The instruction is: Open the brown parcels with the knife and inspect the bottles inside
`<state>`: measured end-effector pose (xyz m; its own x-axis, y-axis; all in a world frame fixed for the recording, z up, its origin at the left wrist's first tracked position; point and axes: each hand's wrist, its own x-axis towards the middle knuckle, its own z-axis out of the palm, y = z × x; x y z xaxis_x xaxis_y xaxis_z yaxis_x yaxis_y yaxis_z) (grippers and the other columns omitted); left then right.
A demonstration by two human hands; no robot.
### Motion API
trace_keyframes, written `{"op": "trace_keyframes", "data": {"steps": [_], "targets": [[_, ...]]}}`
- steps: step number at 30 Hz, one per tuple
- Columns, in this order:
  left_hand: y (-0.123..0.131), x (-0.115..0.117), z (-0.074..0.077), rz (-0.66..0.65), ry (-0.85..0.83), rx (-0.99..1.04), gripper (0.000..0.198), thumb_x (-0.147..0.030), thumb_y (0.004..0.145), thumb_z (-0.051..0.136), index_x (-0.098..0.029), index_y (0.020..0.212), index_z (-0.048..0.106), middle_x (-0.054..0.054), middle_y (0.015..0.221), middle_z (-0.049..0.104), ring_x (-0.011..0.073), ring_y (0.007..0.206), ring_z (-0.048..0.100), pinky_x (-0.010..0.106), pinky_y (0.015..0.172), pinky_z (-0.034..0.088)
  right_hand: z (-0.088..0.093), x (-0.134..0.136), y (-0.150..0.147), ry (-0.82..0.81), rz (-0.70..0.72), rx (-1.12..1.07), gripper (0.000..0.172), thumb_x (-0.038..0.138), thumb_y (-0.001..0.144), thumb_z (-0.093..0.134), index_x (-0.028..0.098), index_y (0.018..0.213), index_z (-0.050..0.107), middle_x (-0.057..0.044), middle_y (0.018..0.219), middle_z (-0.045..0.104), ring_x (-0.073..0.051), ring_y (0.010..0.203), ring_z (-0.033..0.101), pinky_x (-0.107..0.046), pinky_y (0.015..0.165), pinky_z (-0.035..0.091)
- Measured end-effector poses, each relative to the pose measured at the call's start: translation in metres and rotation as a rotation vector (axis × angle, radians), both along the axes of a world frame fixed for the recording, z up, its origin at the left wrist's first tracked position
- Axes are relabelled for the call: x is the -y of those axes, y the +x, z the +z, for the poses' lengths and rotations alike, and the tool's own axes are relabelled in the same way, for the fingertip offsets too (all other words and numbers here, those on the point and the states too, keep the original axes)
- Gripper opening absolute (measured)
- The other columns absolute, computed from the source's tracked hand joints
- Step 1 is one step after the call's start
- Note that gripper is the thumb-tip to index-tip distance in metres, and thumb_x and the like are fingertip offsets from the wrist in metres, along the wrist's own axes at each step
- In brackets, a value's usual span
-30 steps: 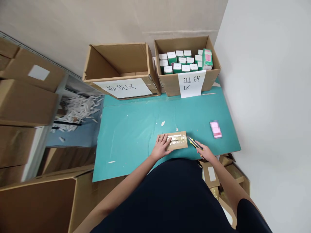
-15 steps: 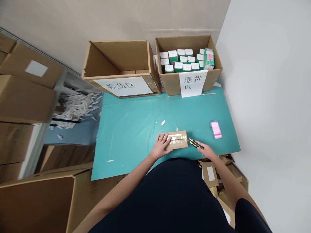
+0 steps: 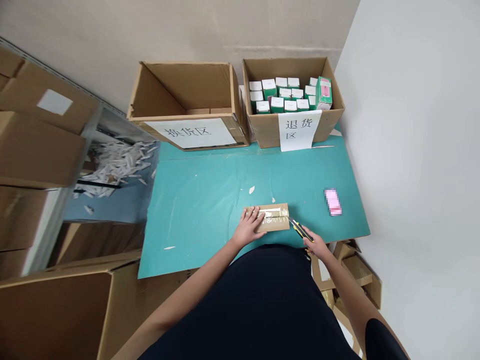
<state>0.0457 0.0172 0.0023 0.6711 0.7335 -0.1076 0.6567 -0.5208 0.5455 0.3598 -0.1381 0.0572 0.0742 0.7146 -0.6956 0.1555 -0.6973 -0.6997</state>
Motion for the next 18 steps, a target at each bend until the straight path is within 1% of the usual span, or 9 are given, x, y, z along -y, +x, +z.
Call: {"op": "trace_keyframes", "data": {"steps": [3, 5, 8, 11, 13, 15, 17, 18], "targets": [[0.000, -0.001, -0.001, -0.042, 0.111, -0.074, 0.080, -0.056, 0.082, 0.070, -0.024, 0.151, 0.047, 0.015, 0.164, 0.035, 0.0393, 0.153, 0.025, 0.061, 0.125, 0.009, -0.002, 0.008, -0.007, -0.017, -0.018, -0.050, 0.076, 0.046, 0.079, 0.065, 0.023, 0.151, 0.050, 0.004, 0.066, 0.062, -0.010, 0.040, 0.046, -0.022, 0.038, 0.037], [0.001, -0.002, 0.000, -0.060, 0.159, -0.106, 0.080, -0.058, 0.083, 0.068, -0.023, 0.152, 0.046, 0.016, 0.164, 0.034, 0.0388, 0.153, 0.026, 0.061, 0.125, 0.011, -0.002, 0.012, -0.011, -0.009, -0.063, -0.069, 0.077, 0.048, 0.078, 0.067, 0.023, 0.149, 0.052, 0.004, 0.067, 0.063, -0.011, 0.041, 0.048, -0.022, 0.038, 0.038], [0.001, -0.003, 0.004, -0.068, 0.169, -0.128, 0.085, -0.063, 0.083, 0.067, -0.023, 0.154, 0.043, 0.016, 0.164, 0.033, 0.0383, 0.153, 0.026, 0.059, 0.125, 0.012, -0.002, 0.019, -0.012, 0.034, -0.177, -0.040, 0.078, 0.050, 0.075, 0.069, 0.021, 0.147, 0.054, 0.003, 0.069, 0.065, -0.012, 0.042, 0.051, -0.023, 0.038, 0.041], [0.000, -0.007, 0.010, -0.074, 0.145, -0.122, 0.091, -0.068, 0.081, 0.066, -0.022, 0.155, 0.040, 0.015, 0.163, 0.035, 0.0378, 0.152, 0.027, 0.057, 0.126, 0.013, -0.002, 0.024, -0.010, 0.096, -0.345, -0.023, 0.081, 0.053, 0.074, 0.073, 0.022, 0.146, 0.051, 0.004, 0.069, 0.065, -0.013, 0.046, 0.056, -0.026, 0.042, 0.048], [-0.001, -0.014, 0.014, -0.069, 0.125, -0.125, 0.089, -0.069, 0.083, 0.064, -0.020, 0.154, 0.042, 0.016, 0.162, 0.037, 0.0372, 0.152, 0.028, 0.056, 0.125, 0.014, -0.003, 0.024, -0.012, 0.126, -0.477, -0.059, 0.074, 0.056, 0.073, 0.075, 0.022, 0.136, 0.056, 0.003, 0.069, 0.065, -0.017, 0.054, 0.064, -0.030, 0.052, 0.056], [0.001, -0.024, 0.018, -0.031, 0.096, -0.146, 0.081, -0.065, 0.087, 0.061, -0.020, 0.152, 0.044, 0.015, 0.161, 0.039, 0.0365, 0.151, 0.029, 0.055, 0.125, 0.016, -0.006, 0.017, -0.022, 0.112, -0.571, -0.146, 0.061, 0.059, 0.072, 0.078, 0.021, 0.117, 0.062, 0.000, 0.073, 0.068, -0.021, 0.067, 0.072, -0.034, 0.063, 0.061], [0.004, -0.037, 0.022, 0.016, 0.037, -0.173, 0.073, -0.059, 0.090, 0.059, -0.021, 0.151, 0.045, 0.015, 0.157, 0.044, 0.0354, 0.147, 0.036, 0.053, 0.122, 0.023, -0.010, 0.004, -0.037, 0.076, -0.613, -0.265, 0.054, 0.061, 0.071, 0.079, 0.022, 0.103, 0.061, -0.005, 0.081, 0.072, -0.026, 0.078, 0.075, -0.038, 0.069, 0.063], [0.006, -0.043, 0.025, 0.033, -0.001, -0.184, 0.070, -0.056, 0.091, 0.060, -0.021, 0.150, 0.046, 0.015, 0.153, 0.049, 0.0345, 0.143, 0.041, 0.051, 0.120, 0.028, -0.013, -0.005, -0.045, 0.069, -0.621, -0.321, 0.054, 0.062, 0.070, 0.080, 0.023, 0.101, 0.060, -0.007, 0.086, 0.074, -0.027, 0.083, 0.076, -0.039, 0.071, 0.063]]}}
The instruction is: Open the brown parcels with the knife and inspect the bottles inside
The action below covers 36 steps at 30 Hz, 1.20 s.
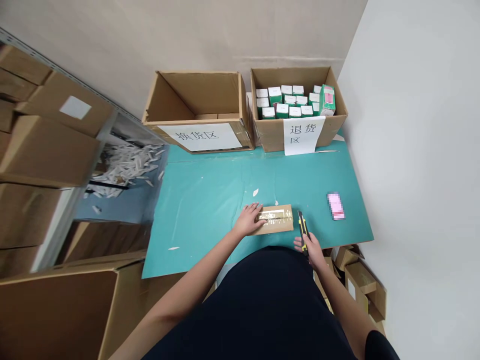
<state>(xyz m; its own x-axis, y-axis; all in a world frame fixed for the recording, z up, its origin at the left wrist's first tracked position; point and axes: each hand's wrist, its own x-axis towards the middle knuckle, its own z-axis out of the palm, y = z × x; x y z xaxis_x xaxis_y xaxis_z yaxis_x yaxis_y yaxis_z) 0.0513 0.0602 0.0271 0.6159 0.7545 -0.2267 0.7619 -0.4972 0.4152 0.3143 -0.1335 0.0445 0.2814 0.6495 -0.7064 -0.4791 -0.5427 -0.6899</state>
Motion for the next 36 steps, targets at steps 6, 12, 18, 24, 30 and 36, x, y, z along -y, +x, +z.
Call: {"op": "trace_keyframes", "data": {"steps": [6, 12, 18, 24, 30, 36], "targets": [[0.005, -0.003, 0.010, 0.109, -0.098, -0.062, 0.055, -0.049, 0.092, 0.061, -0.022, 0.139, 0.053, 0.012, 0.122, 0.066, 0.0297, 0.115, 0.061, 0.038, 0.098, 0.046, -0.014, -0.062, -0.029, 0.131, -0.086, 0.024, 0.054, 0.060, 0.069, 0.080, 0.025, 0.103, 0.057, -0.006, 0.108, 0.072, -0.027, 0.104, 0.073, -0.038, 0.078, 0.063], [0.008, 0.036, 0.004, 0.307, -0.245, -0.074, 0.066, -0.051, 0.092, 0.060, -0.022, 0.148, 0.040, 0.012, 0.133, 0.062, 0.0265, 0.114, 0.063, 0.031, 0.086, 0.047, -0.018, -0.137, -0.026, 0.203, 0.055, 0.197, 0.044, 0.055, 0.073, 0.074, 0.024, 0.103, 0.061, -0.002, 0.097, 0.070, -0.018, 0.088, 0.070, -0.026, 0.067, 0.059], [0.005, 0.018, 0.009, 0.404, -0.205, 0.005, 0.064, -0.049, 0.096, 0.055, -0.024, 0.153, 0.038, 0.012, 0.139, 0.061, 0.0274, 0.121, 0.062, 0.033, 0.092, 0.050, -0.004, -0.160, -0.012, 0.204, 0.076, 0.125, 0.044, 0.050, 0.072, 0.077, 0.025, 0.103, 0.061, -0.004, 0.110, 0.072, -0.020, 0.095, 0.070, -0.029, 0.069, 0.060], [0.023, -0.055, 0.013, 0.099, -0.079, 0.153, 0.073, -0.049, 0.090, 0.065, -0.024, 0.154, 0.039, 0.012, 0.161, 0.040, 0.0301, 0.149, 0.036, 0.043, 0.120, 0.031, -0.012, -0.075, -0.017, -0.032, -0.104, 0.022, 0.046, 0.049, 0.073, 0.081, 0.025, 0.104, 0.056, -0.005, 0.101, 0.074, -0.024, 0.092, 0.073, -0.035, 0.069, 0.063], [0.045, -0.086, 0.007, -0.105, -0.171, 0.024, 0.077, -0.040, 0.083, 0.075, -0.022, 0.151, 0.043, 0.014, 0.144, 0.056, 0.0307, 0.135, 0.051, 0.039, 0.111, 0.041, -0.029, -0.042, -0.048, -0.281, -0.159, -0.209, 0.050, 0.055, 0.071, 0.081, 0.028, 0.100, 0.050, -0.003, 0.089, 0.071, -0.026, 0.079, 0.075, -0.043, 0.067, 0.062], [0.022, -0.057, 0.019, 0.203, -0.078, -0.118, 0.079, -0.049, 0.087, 0.069, -0.020, 0.152, 0.037, 0.018, 0.130, 0.061, 0.0339, 0.120, 0.059, 0.039, 0.095, 0.047, -0.025, -0.071, -0.047, 0.012, -0.176, -0.020, 0.051, 0.061, 0.067, 0.080, 0.028, 0.098, 0.056, -0.001, 0.097, 0.069, -0.021, 0.084, 0.071, -0.034, 0.065, 0.061]]}}
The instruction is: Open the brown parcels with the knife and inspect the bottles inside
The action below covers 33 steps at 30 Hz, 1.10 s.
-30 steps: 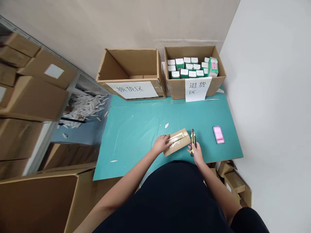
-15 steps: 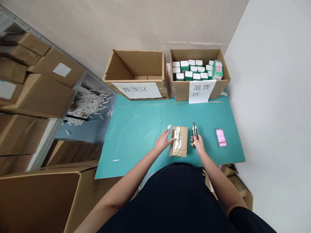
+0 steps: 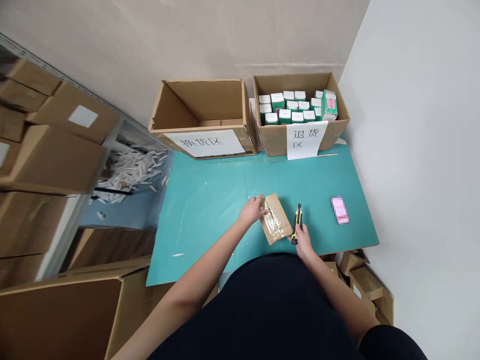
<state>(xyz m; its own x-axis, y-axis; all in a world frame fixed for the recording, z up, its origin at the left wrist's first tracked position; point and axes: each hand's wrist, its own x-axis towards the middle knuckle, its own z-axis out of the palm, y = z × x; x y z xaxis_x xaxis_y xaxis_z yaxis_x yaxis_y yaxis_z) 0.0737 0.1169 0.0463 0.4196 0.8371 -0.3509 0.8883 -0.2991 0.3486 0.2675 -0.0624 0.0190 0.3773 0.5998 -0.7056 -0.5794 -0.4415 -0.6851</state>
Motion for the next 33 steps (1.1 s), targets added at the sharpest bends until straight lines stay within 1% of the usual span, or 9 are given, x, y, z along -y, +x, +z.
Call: {"op": "trace_keyframes", "data": {"steps": [4, 8, 11, 13, 17, 20, 26, 29, 33], "targets": [[-0.024, 0.038, 0.007, 0.132, -0.047, -0.088, 0.083, -0.056, 0.092, 0.058, -0.017, 0.157, 0.026, 0.019, 0.123, 0.065, 0.0332, 0.106, 0.067, 0.036, 0.083, 0.048, 0.005, -0.032, 0.023, 0.074, 0.099, 0.224, 0.051, 0.063, 0.071, 0.073, 0.025, 0.103, 0.059, -0.001, 0.088, 0.068, -0.019, 0.075, 0.068, -0.027, 0.058, 0.055], [-0.032, 0.074, 0.006, 0.222, -0.125, -0.095, 0.085, -0.057, 0.094, 0.052, -0.014, 0.160, 0.017, 0.019, 0.123, 0.066, 0.0318, 0.101, 0.069, 0.035, 0.078, 0.049, 0.009, -0.070, 0.043, 0.127, 0.240, 0.338, 0.048, 0.060, 0.074, 0.071, 0.023, 0.103, 0.062, -0.002, 0.089, 0.072, -0.018, 0.076, 0.067, -0.026, 0.059, 0.052], [-0.030, 0.087, 0.004, 0.240, -0.077, -0.075, 0.089, -0.059, 0.094, 0.052, -0.013, 0.161, 0.014, 0.020, 0.126, 0.065, 0.0333, 0.109, 0.066, 0.038, 0.084, 0.050, 0.013, -0.089, 0.049, 0.165, 0.305, 0.340, 0.046, 0.056, 0.072, 0.073, 0.022, 0.102, 0.064, -0.003, 0.096, 0.073, -0.018, 0.081, 0.068, -0.025, 0.061, 0.053], [-0.030, 0.087, 0.002, 0.183, 0.028, -0.057, 0.089, -0.058, 0.092, 0.056, -0.015, 0.161, 0.019, 0.023, 0.141, 0.056, 0.0362, 0.127, 0.057, 0.042, 0.097, 0.048, 0.016, -0.091, 0.052, 0.176, 0.312, 0.325, 0.046, 0.055, 0.070, 0.074, 0.022, 0.100, 0.063, -0.003, 0.097, 0.072, -0.018, 0.082, 0.068, -0.025, 0.060, 0.053], [-0.029, 0.073, -0.004, -0.128, 0.131, 0.016, 0.081, -0.050, 0.085, 0.070, -0.024, 0.155, 0.038, 0.017, 0.164, 0.031, 0.0375, 0.153, 0.024, 0.053, 0.122, 0.024, 0.019, -0.065, 0.058, 0.125, 0.302, 0.359, 0.050, 0.054, 0.068, 0.074, 0.021, 0.103, 0.061, -0.001, 0.087, 0.069, -0.016, 0.067, 0.066, -0.025, 0.052, 0.053], [-0.027, 0.061, -0.009, -0.280, 0.089, 0.046, 0.077, -0.047, 0.085, 0.072, -0.027, 0.153, 0.042, 0.015, 0.166, 0.030, 0.0363, 0.155, 0.021, 0.058, 0.125, 0.014, 0.019, -0.027, 0.063, 0.063, 0.326, 0.434, 0.055, 0.053, 0.071, 0.071, 0.019, 0.114, 0.060, 0.001, 0.079, 0.066, -0.013, 0.053, 0.059, -0.023, 0.040, 0.044], [-0.025, 0.058, -0.015, -0.283, 0.102, 0.051, 0.082, -0.051, 0.086, 0.070, -0.029, 0.157, 0.035, 0.014, 0.167, 0.029, 0.0370, 0.155, 0.020, 0.061, 0.125, 0.010, 0.021, 0.037, 0.059, -0.017, 0.349, 0.446, 0.067, 0.044, 0.072, 0.072, 0.023, 0.135, 0.061, 0.002, 0.074, 0.067, -0.014, 0.049, 0.057, -0.023, 0.037, 0.041], [-0.029, 0.060, -0.016, -0.316, 0.100, 0.040, 0.092, -0.057, 0.082, 0.072, -0.029, 0.159, 0.030, 0.015, 0.168, 0.025, 0.0377, 0.156, 0.015, 0.062, 0.124, 0.008, 0.024, 0.045, 0.057, -0.019, 0.399, 0.445, 0.068, 0.041, 0.075, 0.071, 0.026, 0.140, 0.060, 0.003, 0.070, 0.067, -0.014, 0.047, 0.055, -0.023, 0.038, 0.042], [-0.032, 0.060, -0.016, -0.360, 0.091, 0.016, 0.103, -0.059, 0.076, 0.077, -0.026, 0.160, 0.028, 0.017, 0.169, 0.021, 0.0386, 0.157, 0.013, 0.062, 0.124, 0.007, 0.027, 0.039, 0.060, -0.033, 0.466, 0.463, 0.070, 0.042, 0.076, 0.070, 0.026, 0.143, 0.059, 0.004, 0.062, 0.063, -0.015, 0.045, 0.054, -0.024, 0.039, 0.041]]}}
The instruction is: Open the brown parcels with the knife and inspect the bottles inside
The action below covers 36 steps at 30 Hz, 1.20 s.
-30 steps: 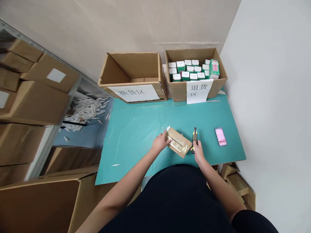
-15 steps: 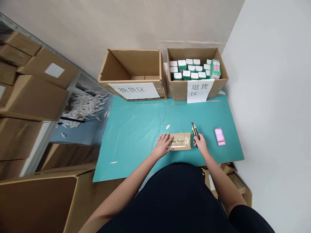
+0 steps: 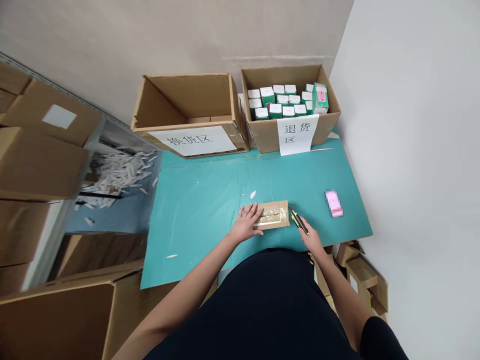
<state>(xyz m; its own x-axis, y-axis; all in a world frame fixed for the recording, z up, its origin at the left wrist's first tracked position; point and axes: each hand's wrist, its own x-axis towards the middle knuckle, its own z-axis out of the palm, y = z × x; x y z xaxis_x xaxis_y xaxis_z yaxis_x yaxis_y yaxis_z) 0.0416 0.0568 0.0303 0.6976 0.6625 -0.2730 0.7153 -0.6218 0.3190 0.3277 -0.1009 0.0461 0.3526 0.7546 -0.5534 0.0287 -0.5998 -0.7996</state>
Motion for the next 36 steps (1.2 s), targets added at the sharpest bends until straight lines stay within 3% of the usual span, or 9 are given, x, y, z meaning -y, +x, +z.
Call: {"op": "trace_keyframes", "data": {"steps": [12, 20, 29, 36], "targets": [[0.001, -0.005, 0.003, 0.009, 0.005, 0.052, 0.102, -0.058, 0.072, 0.081, -0.030, 0.158, 0.034, 0.015, 0.165, 0.030, 0.0384, 0.154, 0.023, 0.060, 0.125, 0.009, 0.004, -0.010, 0.010, 0.018, 0.010, -0.066, 0.070, 0.038, 0.072, 0.072, 0.026, 0.141, 0.062, 0.005, 0.062, 0.062, -0.011, 0.043, 0.050, -0.020, 0.034, 0.038], [0.003, -0.011, 0.002, 0.006, -0.019, 0.002, 0.104, -0.060, 0.070, 0.081, -0.026, 0.157, 0.036, 0.018, 0.167, 0.025, 0.0418, 0.155, 0.016, 0.059, 0.123, 0.012, -0.005, -0.014, 0.019, 0.022, 0.057, -0.073, 0.071, 0.040, 0.074, 0.072, 0.025, 0.142, 0.061, 0.005, 0.065, 0.062, -0.010, 0.043, 0.049, -0.020, 0.034, 0.037], [0.006, -0.009, 0.009, 0.017, 0.002, 0.006, 0.096, -0.057, 0.069, 0.082, -0.025, 0.152, 0.045, 0.020, 0.159, 0.037, 0.0421, 0.148, 0.028, 0.058, 0.122, 0.014, -0.004, -0.008, 0.012, -0.016, 0.037, -0.133, 0.074, 0.038, 0.074, 0.070, 0.026, 0.146, 0.057, 0.005, 0.067, 0.063, -0.009, 0.040, 0.047, -0.019, 0.033, 0.035], [0.005, -0.007, 0.005, 0.004, 0.063, -0.010, 0.095, -0.059, 0.069, 0.080, -0.024, 0.151, 0.047, 0.021, 0.157, 0.040, 0.0424, 0.146, 0.033, 0.058, 0.120, 0.019, 0.001, -0.006, 0.015, -0.096, 0.154, -0.085, 0.075, 0.038, 0.082, 0.063, 0.024, 0.153, 0.046, 0.004, 0.071, 0.060, -0.008, 0.043, 0.046, -0.019, 0.035, 0.036]]}}
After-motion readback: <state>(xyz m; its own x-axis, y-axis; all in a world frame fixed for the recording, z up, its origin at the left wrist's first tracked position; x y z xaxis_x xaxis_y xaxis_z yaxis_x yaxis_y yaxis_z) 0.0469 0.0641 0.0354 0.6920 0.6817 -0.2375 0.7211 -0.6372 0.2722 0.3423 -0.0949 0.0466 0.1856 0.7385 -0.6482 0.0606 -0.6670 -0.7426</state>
